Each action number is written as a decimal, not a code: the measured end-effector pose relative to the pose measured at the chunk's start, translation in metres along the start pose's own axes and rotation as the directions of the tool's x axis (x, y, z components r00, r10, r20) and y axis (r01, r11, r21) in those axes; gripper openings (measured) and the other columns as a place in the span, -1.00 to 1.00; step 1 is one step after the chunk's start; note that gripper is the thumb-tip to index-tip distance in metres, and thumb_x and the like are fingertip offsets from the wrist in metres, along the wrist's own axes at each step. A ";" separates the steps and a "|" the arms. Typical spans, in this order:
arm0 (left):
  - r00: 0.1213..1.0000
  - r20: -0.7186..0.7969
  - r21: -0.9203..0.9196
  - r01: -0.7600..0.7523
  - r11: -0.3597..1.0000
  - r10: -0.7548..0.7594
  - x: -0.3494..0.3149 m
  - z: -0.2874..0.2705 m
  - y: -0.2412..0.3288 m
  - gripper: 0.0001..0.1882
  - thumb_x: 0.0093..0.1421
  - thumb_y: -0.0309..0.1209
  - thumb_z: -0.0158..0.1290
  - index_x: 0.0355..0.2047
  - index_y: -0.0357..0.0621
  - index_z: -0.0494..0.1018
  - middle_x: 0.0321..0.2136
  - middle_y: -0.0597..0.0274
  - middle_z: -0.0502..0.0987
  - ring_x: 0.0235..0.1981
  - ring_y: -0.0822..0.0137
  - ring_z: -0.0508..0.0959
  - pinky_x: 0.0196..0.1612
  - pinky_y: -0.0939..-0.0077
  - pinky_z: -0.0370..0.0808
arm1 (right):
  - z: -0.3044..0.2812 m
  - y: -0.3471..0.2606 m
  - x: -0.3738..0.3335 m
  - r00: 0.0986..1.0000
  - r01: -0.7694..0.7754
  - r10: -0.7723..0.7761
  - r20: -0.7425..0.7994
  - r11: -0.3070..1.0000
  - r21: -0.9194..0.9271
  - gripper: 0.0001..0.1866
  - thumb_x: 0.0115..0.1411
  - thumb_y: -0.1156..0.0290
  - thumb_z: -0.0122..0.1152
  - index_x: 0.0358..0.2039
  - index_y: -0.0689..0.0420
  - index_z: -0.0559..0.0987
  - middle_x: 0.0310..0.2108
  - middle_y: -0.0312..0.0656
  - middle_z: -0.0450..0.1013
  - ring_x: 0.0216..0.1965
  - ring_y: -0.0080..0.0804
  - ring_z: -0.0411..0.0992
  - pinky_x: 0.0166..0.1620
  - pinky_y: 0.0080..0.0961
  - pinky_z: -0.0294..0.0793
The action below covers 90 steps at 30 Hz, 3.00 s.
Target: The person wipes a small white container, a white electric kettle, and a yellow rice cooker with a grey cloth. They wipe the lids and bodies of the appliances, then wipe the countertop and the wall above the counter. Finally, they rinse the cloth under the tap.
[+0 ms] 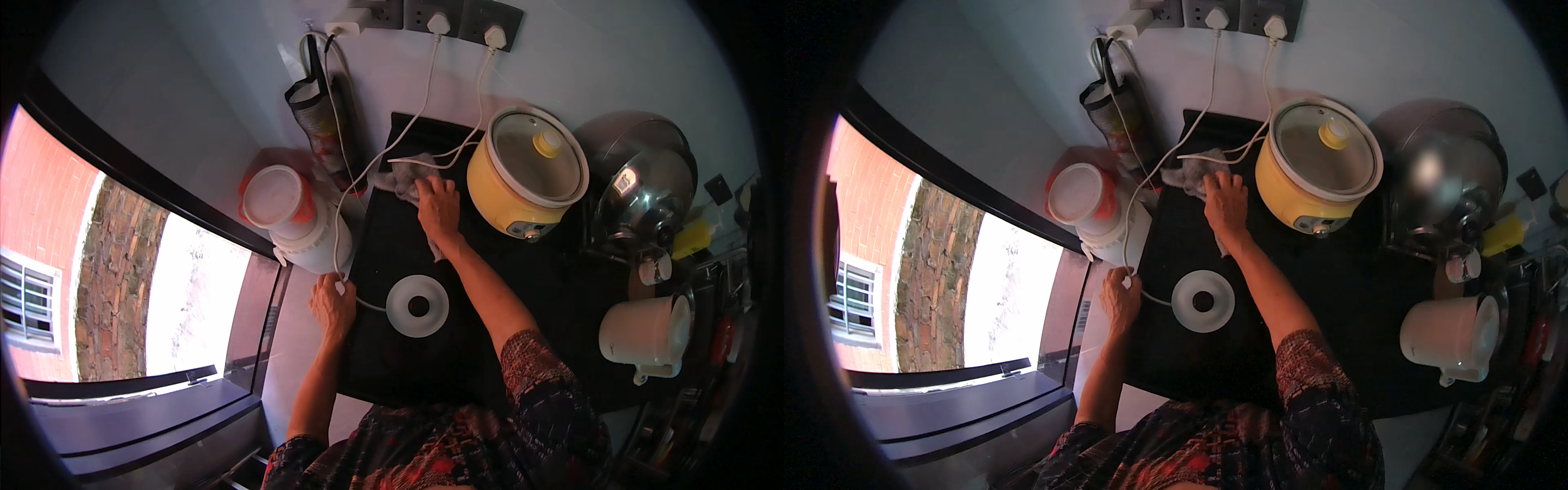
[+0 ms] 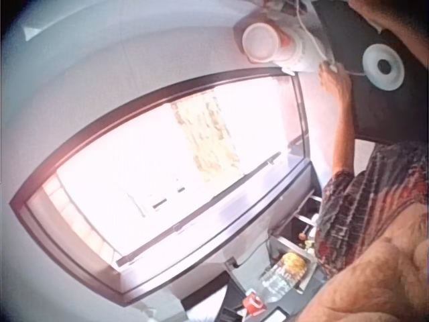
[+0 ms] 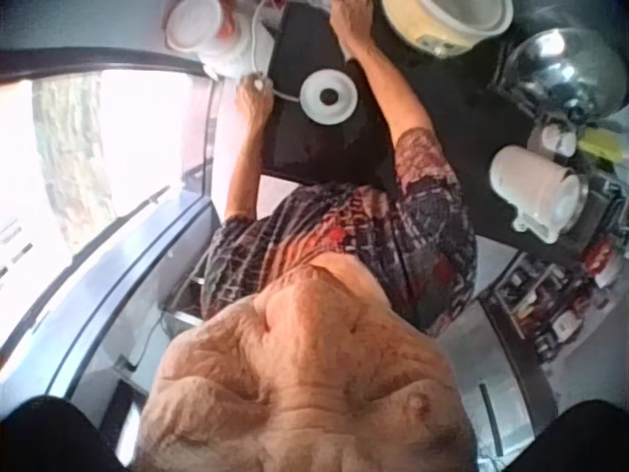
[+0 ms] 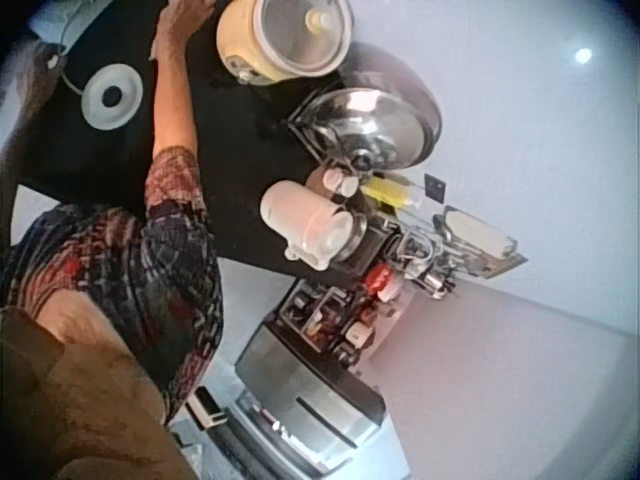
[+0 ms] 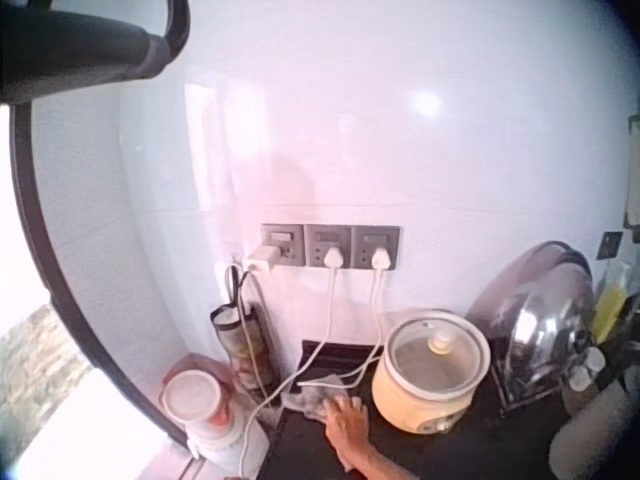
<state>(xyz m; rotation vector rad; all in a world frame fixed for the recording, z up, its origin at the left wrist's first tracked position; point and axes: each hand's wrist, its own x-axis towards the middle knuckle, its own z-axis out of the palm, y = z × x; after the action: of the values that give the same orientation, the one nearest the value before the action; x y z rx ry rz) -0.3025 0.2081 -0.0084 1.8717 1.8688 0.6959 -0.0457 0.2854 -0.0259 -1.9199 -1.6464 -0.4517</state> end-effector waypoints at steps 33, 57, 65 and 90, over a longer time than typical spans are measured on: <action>0.727 0.379 0.097 -0.646 0.757 0.572 -0.059 -0.018 0.037 0.15 -0.36 0.03 0.39 0.27 0.03 0.11 0.18 -0.10 0.17 0.22 -0.16 0.12 0.23 -0.26 -0.06 | -0.184 -0.007 -0.188 0.897 -0.059 0.009 0.443 0.993 0.098 -0.55 0.08 0.52 0.16 0.05 0.10 0.46 0.09 -0.16 0.23 0.07 -0.16 0.23 0.02 -0.22 0.34; 0.752 0.627 -0.728 0.471 0.499 0.205 0.033 0.064 0.200 -0.13 0.22 0.28 -0.25 0.38 0.10 -0.18 0.36 -0.04 -0.14 0.31 -0.13 0.01 0.26 -0.07 0.03 | -0.117 0.214 -0.082 0.519 -0.425 0.753 0.404 -0.182 0.887 -0.48 0.23 0.31 0.05 0.18 0.21 0.33 0.07 -0.09 0.35 0.07 -0.22 0.29 0.08 -0.36 0.25; 0.674 0.702 -0.700 0.594 0.398 0.230 0.072 0.126 0.238 -0.29 0.26 0.24 -0.32 0.28 0.15 0.05 0.15 0.23 0.31 0.11 0.22 0.34 0.11 0.15 0.30 | -0.078 0.281 -0.040 0.556 -0.514 0.641 0.530 -0.237 0.825 -0.41 0.19 0.09 0.02 0.14 0.19 0.39 0.10 -0.13 0.34 0.09 -0.27 0.28 0.12 -0.38 0.22; 0.856 0.256 -0.855 -0.016 0.518 0.448 -0.067 0.069 0.182 -0.61 0.20 -0.37 0.09 0.00 -0.28 0.34 -0.13 0.17 0.50 -0.16 0.42 0.49 -0.14 0.50 0.50 | -0.209 0.160 -0.148 0.680 -0.717 0.609 0.408 0.437 0.543 -0.67 0.29 0.35 0.01 0.02 0.17 0.49 0.01 -0.01 0.43 0.00 -0.20 0.44 -0.01 -0.36 0.45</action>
<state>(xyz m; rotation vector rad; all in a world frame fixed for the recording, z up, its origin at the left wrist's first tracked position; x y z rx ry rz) -0.1145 0.1416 0.0424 1.4294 0.7081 0.9228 0.1047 0.0281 0.0192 -1.8244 -0.7666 0.5816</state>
